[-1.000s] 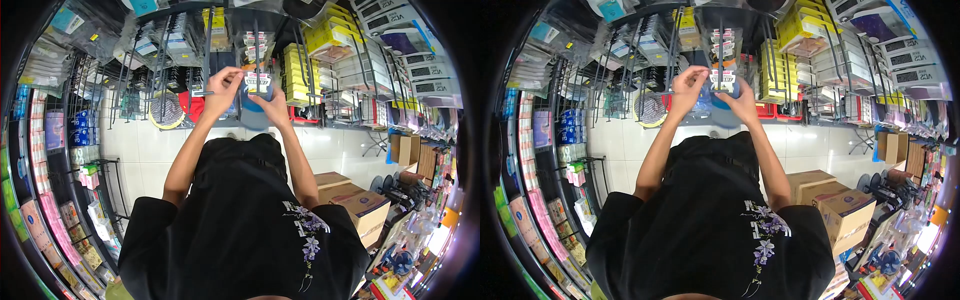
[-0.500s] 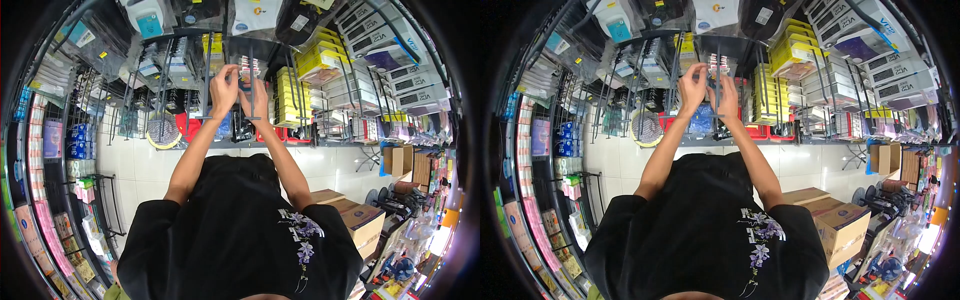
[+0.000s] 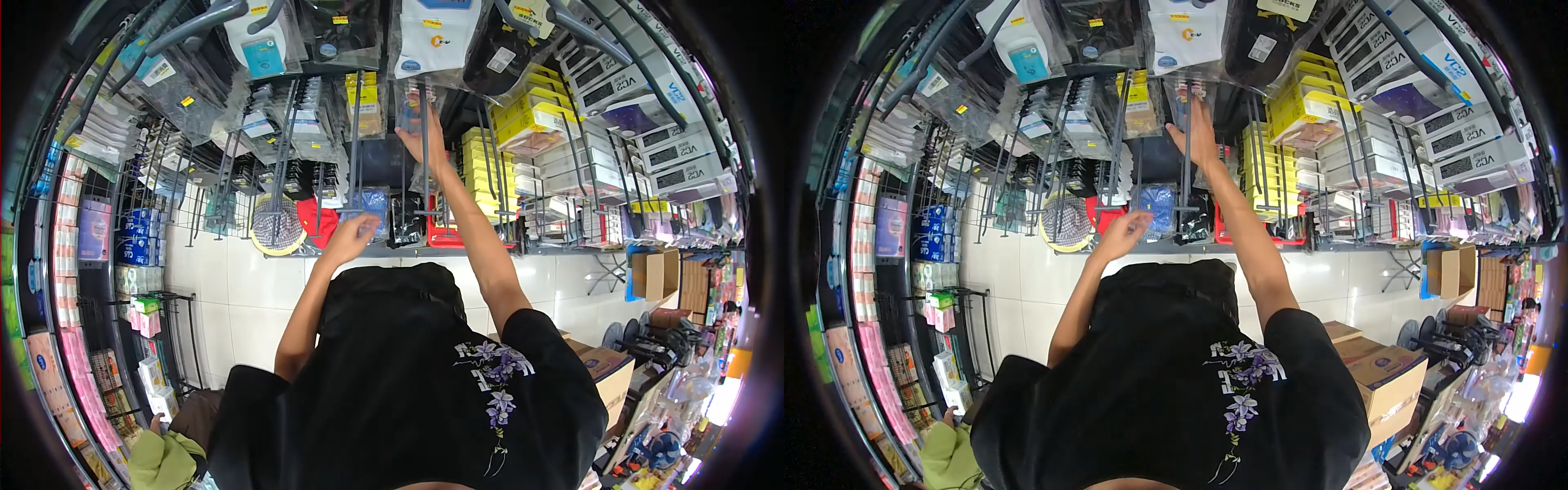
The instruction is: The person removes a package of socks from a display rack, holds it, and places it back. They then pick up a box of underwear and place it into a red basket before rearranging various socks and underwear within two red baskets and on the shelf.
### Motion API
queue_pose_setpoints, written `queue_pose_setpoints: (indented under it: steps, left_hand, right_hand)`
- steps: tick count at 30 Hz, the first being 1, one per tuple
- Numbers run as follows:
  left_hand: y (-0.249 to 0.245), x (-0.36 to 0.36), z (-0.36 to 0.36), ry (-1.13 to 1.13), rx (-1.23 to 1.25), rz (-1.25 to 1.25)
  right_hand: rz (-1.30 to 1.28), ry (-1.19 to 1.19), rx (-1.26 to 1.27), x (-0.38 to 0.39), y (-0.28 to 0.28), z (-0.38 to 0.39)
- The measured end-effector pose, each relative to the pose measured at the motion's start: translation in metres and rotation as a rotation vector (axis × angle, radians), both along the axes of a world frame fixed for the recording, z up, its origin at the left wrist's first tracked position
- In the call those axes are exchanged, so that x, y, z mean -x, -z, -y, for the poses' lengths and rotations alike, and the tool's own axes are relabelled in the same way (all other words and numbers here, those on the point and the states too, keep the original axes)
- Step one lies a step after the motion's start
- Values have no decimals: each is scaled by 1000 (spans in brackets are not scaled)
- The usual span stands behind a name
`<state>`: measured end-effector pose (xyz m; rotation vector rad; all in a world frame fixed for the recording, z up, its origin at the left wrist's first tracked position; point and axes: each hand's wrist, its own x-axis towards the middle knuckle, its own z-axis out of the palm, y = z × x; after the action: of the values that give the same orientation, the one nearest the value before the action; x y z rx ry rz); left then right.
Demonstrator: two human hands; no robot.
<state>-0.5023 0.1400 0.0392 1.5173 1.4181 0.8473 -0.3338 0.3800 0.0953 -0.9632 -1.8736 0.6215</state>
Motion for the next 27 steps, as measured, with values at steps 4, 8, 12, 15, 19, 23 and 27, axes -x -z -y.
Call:
queue_pose_setpoints:
  steps: [4,8,12,15,19,23,27]
  left_hand:
    - [25,16,49,-82,65,49]
    - [23,27,75,-175,151,64]
    - [23,31,87,-224,118,28]
    - [13,30,90,-230,132,-26]
    - [12,23,96,-282,147,1]
    - [13,17,99,-266,147,-28]
    - [21,10,98,-201,150,-41]
  right_hand:
    - [19,41,12,8,14,-28]
    - [2,52,93,8,1,-22]
    - [-137,12,140,1,4,-11]
    - [-102,66,174,-15,-1,23]
    - [-146,39,306,-45,29,78]
    - [-139,21,476,-77,61,149]
    - [-97,-40,604,-106,104,222]
